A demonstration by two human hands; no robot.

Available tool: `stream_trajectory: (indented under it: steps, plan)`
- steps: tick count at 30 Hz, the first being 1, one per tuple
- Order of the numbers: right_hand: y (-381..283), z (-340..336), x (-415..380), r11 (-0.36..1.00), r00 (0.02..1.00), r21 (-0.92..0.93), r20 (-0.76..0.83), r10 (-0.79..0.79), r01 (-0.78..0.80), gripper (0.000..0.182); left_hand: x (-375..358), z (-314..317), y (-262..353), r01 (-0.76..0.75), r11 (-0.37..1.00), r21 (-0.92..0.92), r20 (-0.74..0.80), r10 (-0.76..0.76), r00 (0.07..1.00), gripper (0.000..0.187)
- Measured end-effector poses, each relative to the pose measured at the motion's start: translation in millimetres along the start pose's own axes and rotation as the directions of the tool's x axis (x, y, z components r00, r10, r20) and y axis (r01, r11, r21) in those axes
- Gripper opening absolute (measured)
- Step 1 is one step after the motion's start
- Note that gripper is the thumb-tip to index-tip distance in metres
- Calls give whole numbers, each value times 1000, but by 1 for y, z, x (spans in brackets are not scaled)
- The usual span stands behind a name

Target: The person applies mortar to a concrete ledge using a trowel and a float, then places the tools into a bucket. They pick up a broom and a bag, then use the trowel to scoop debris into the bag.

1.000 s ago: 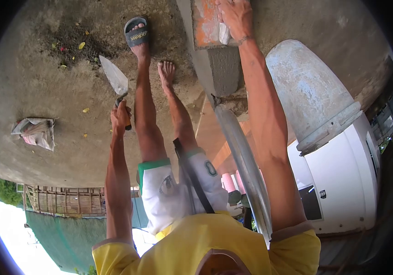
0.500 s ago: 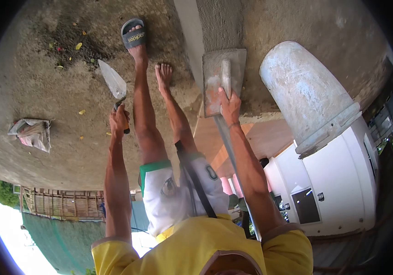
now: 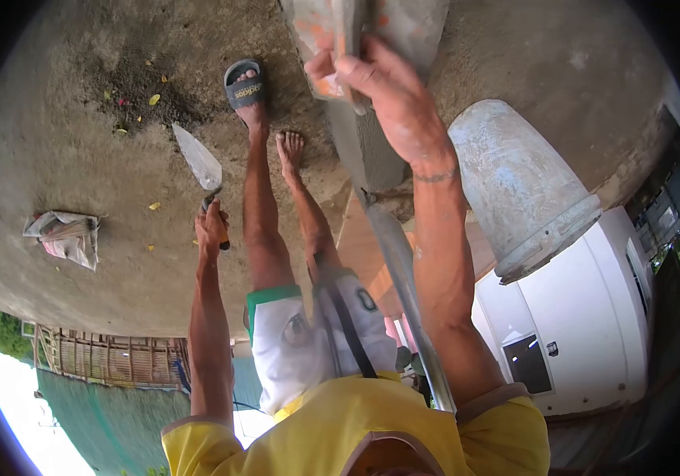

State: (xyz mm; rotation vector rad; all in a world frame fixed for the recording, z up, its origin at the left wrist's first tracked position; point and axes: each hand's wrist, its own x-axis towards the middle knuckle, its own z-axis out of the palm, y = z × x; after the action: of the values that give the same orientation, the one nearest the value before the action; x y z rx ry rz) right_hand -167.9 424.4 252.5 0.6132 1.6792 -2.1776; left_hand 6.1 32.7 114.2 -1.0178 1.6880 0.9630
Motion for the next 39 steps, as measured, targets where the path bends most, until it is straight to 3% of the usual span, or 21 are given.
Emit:
stream_trajectory:
  steps: [1, 3, 4, 6, 8, 9, 12, 19, 21, 24, 28, 30, 31, 34, 35, 36, 39]
  plan:
    - [21, 10, -22, 990, 990, -15, 26, 137, -137, 35, 1, 0, -1, 5, 1000, 2, 5, -5, 1000, 31]
    - [87, 27, -70, 949, 965, -176, -17, 262, -261, 42, 4, 1, -7, -9, 1000, 6, 25, 8, 1000, 31]
    - [123, 37, -92, 912, 967, -320, -77, 243, -255, 43, 5, 2, -13, -28, 1000, 2, 39, 28, 999, 31]
    - [181, 53, -130, 884, 925, -290, -212, 316, -368, 47, 7, 7, -16, -48, 999, 17, 53, 47, 997, 31]
    - [256, 57, -165, 854, 897, -348, -356, 261, -386, 47, 5, 9, -17, -45, 997, 66, 52, 41, 998, 31]
    - [266, 57, -170, 836, 877, -376, -422, 229, -399, 47, 5, 10, -16, -35, 994, 99, 45, 31, 999, 32]
    - [290, 34, -193, 805, 790, -240, -472, 392, -543, 45, 0, 9, -20, 5, 979, 205, 25, -11, 1000, 33]
    - [267, 2, -162, 847, 808, -290, -538, 240, -445, 33, 10, 1, -19, 46, 942, 332, 25, -57, 998, 35]
    - [253, -2, -131, 840, 825, -288, -487, 285, -460, 36, 8, -1, -11, 33, 944, 330, 25, -44, 999, 36]
    - [215, 1, -54, 856, 856, -306, -450, 256, -417, 36, 0, -1, 10, 12, 953, 301, 26, -21, 999, 36]
    - [160, 20, 94, 906, 834, -369, -551, -33, -208, 38, 2, -17, 27, -10, 971, 239, 23, 5, 1000, 35]
    - [123, 37, 154, 925, 862, -339, -506, -25, -172, 40, 1, -26, 31, -45, 981, 189, 36, 39, 999, 35]
    - [105, 56, 170, 904, 842, -401, -531, -97, -148, 42, 2, -32, 33, -75, 986, 146, 57, 68, 996, 36]
    - [75, 130, 155, 822, 778, -568, -531, -335, -34, 50, -2, -42, 33, -273, 954, 128, 100, 261, 960, 38]
    - [72, 147, 138, 864, 840, -503, -474, -265, -10, 52, 6, -48, 23, -339, 929, 151, 102, 327, 940, 38]
    - [75, 162, 119, 902, 892, -433, -404, -201, 7, 53, 4, -49, 25, -294, 946, 140, 81, 285, 955, 38]
    - [105, 177, 32, 815, 939, -577, -249, -238, 53, 49, 0, -50, 35, -120, 988, 96, 34, 117, 993, 37]
